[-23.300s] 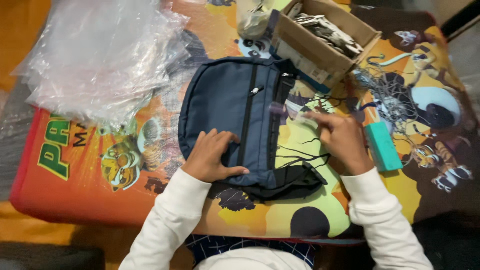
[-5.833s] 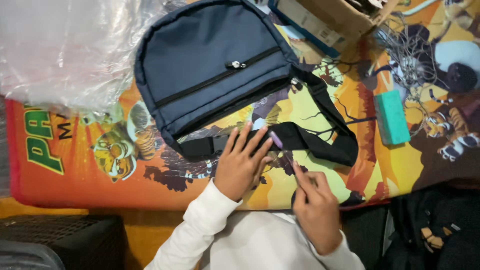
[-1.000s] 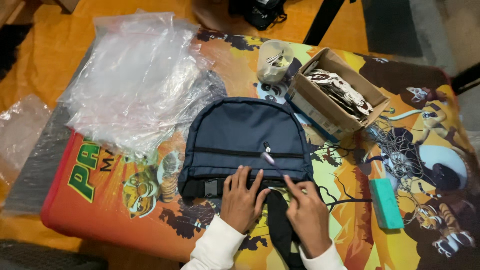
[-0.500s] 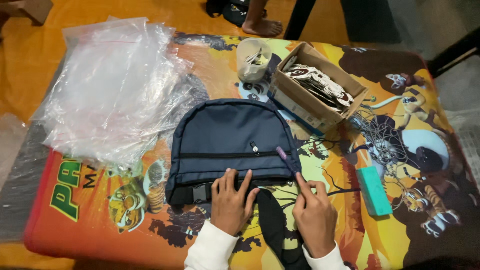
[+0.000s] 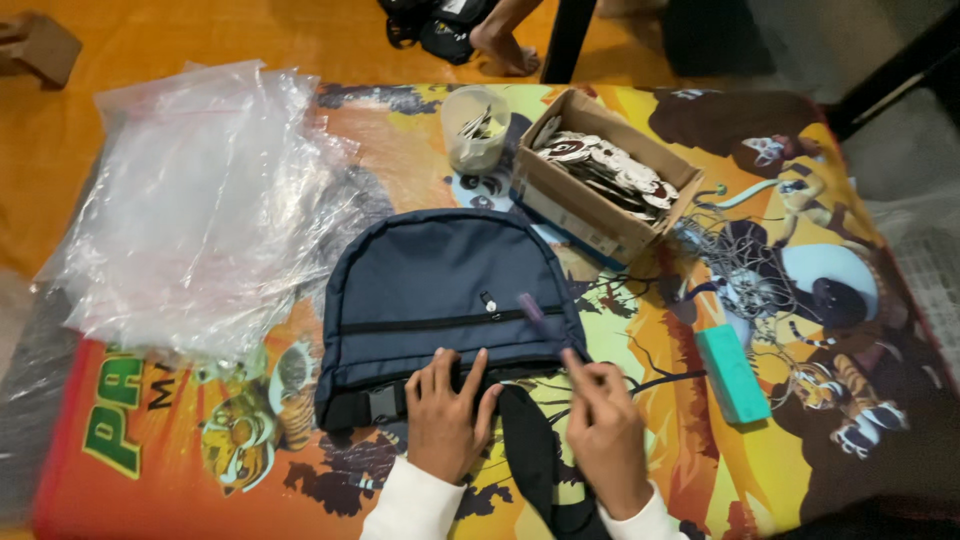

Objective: The person cleans a blue sling bag using a purple brush. They brush the front pocket, the main compartment, the side, and the black shoulder strap. The bag is placed on a colorful table with various items nearby.

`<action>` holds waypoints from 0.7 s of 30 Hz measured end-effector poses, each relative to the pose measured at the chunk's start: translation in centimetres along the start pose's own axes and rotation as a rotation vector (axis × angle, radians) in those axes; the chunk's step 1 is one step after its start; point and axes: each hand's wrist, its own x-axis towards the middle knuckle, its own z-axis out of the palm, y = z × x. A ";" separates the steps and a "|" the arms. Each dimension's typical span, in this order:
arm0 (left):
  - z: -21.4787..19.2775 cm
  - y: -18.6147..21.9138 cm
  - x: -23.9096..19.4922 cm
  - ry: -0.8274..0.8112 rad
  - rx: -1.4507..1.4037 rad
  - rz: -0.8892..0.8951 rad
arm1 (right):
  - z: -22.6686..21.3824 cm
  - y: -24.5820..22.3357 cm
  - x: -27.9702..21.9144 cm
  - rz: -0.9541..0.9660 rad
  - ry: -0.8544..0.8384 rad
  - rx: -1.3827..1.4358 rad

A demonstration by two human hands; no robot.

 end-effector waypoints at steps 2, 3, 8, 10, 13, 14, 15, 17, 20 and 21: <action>0.4 -0.3 -0.4 -0.028 0.004 -0.006 | 0.1 -0.8 -0.5 0.003 -0.089 -0.037; 0.8 -0.4 -0.5 -0.055 0.013 -0.017 | 0.2 -1.1 -0.6 0.001 -0.181 -0.068; 0.9 -0.2 0.1 -0.004 -0.005 -0.011 | -0.5 1.3 0.5 0.098 -0.038 -0.191; 0.6 -0.2 0.1 -0.010 -0.013 -0.022 | -0.5 1.1 0.7 0.076 0.051 -0.209; 0.5 -0.1 0.1 0.029 -0.001 -0.004 | -0.1 0.0 1.4 -0.002 0.006 0.134; 0.5 -0.1 0.0 0.035 0.005 0.006 | 0.0 -0.4 1.6 0.020 -0.103 0.029; 0.5 -0.2 0.1 0.045 0.013 0.019 | 0.2 -0.9 2.0 0.039 -0.206 -0.075; 0.4 -0.1 0.0 0.043 0.006 0.013 | 0.5 0.5 3.8 0.018 -0.184 -0.213; 0.6 -0.3 -0.2 0.043 0.003 0.009 | 1.1 1.3 7.0 -0.015 -0.123 -0.269; 0.8 -0.3 -0.1 0.040 0.004 0.016 | 1.3 1.6 8.2 -0.018 -0.087 -0.189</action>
